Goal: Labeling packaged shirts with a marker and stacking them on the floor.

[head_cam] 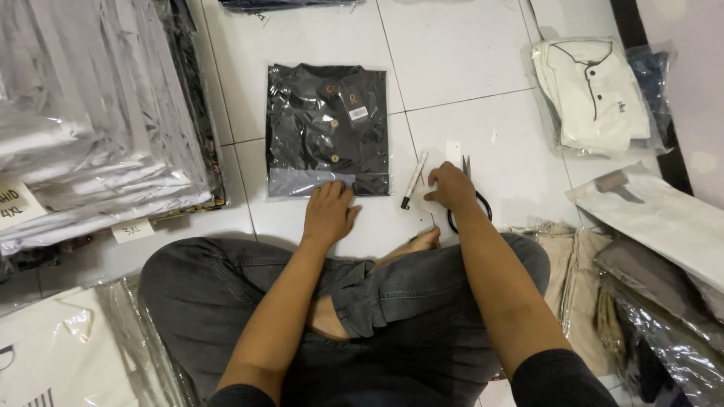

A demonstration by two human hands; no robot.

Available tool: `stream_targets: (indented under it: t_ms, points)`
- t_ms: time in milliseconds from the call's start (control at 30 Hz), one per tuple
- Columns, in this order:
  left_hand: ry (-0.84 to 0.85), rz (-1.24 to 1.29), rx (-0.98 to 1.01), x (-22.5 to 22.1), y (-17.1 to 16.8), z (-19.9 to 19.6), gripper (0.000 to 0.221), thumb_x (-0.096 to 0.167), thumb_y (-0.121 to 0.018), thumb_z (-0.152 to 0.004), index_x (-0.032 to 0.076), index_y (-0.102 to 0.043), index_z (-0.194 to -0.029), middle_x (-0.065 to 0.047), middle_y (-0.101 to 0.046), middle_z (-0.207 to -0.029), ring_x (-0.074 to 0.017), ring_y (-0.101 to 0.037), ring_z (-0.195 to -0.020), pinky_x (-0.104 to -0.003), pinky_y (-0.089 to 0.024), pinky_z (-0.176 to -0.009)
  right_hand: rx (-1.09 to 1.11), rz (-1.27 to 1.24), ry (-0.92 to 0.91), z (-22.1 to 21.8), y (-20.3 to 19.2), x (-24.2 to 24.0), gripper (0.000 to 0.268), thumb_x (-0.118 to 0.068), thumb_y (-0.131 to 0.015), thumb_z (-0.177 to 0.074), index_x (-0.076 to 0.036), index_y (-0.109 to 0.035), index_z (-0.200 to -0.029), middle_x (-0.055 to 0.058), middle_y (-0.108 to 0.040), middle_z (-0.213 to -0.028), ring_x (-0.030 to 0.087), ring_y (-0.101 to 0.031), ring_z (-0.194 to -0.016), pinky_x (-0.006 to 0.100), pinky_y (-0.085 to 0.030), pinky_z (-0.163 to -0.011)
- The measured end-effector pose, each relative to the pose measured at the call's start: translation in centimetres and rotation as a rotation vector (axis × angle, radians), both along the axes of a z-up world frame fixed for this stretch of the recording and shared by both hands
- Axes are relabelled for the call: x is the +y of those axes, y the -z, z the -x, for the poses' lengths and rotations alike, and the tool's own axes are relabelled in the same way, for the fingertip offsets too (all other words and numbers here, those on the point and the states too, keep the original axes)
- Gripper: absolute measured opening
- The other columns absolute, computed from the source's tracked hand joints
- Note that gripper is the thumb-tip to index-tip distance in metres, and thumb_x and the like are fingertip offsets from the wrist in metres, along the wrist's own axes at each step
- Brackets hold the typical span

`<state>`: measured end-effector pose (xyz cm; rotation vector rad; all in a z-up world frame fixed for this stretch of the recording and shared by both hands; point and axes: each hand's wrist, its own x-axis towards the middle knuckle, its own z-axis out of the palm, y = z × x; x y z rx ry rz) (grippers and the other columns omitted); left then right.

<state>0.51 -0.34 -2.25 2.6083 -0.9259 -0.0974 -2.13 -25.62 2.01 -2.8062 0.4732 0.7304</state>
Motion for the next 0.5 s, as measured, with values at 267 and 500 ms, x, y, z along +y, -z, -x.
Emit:
stream_targets:
  t_ms: [267,500]
  points:
    - [-0.080,-0.114,0.121,0.3,-2.8,-0.7,0.053,0.045,-0.046,-0.083,0.009,-0.046,-0.122,-0.011,-0.039,-0.128,-0.0255,-0.029,-0.123,-0.041,-0.016,-0.103,-0.083,-0.155,0.155,0.2,2.0,-1.8,0.039,-0.016,-0.072,-0.069,-0.007,-0.053,-0.101,0.010,-0.052,-0.091,0.024,-0.055,-0.093,0.035,-0.046,-0.081]
    - [-0.130,-0.149,0.289,0.7,-2.9,-1.0,0.047,0.005,-0.058,-0.069,0.006,-0.053,-0.115,-0.014,-0.037,-0.132,-0.0290,-0.037,-0.118,-0.040,-0.032,-0.097,-0.268,-0.301,0.271,0.1,0.8,-2.0,0.023,-0.017,-0.067,-0.074,-0.012,-0.063,-0.096,0.011,-0.059,-0.083,0.025,-0.059,-0.081,0.036,-0.046,-0.075]
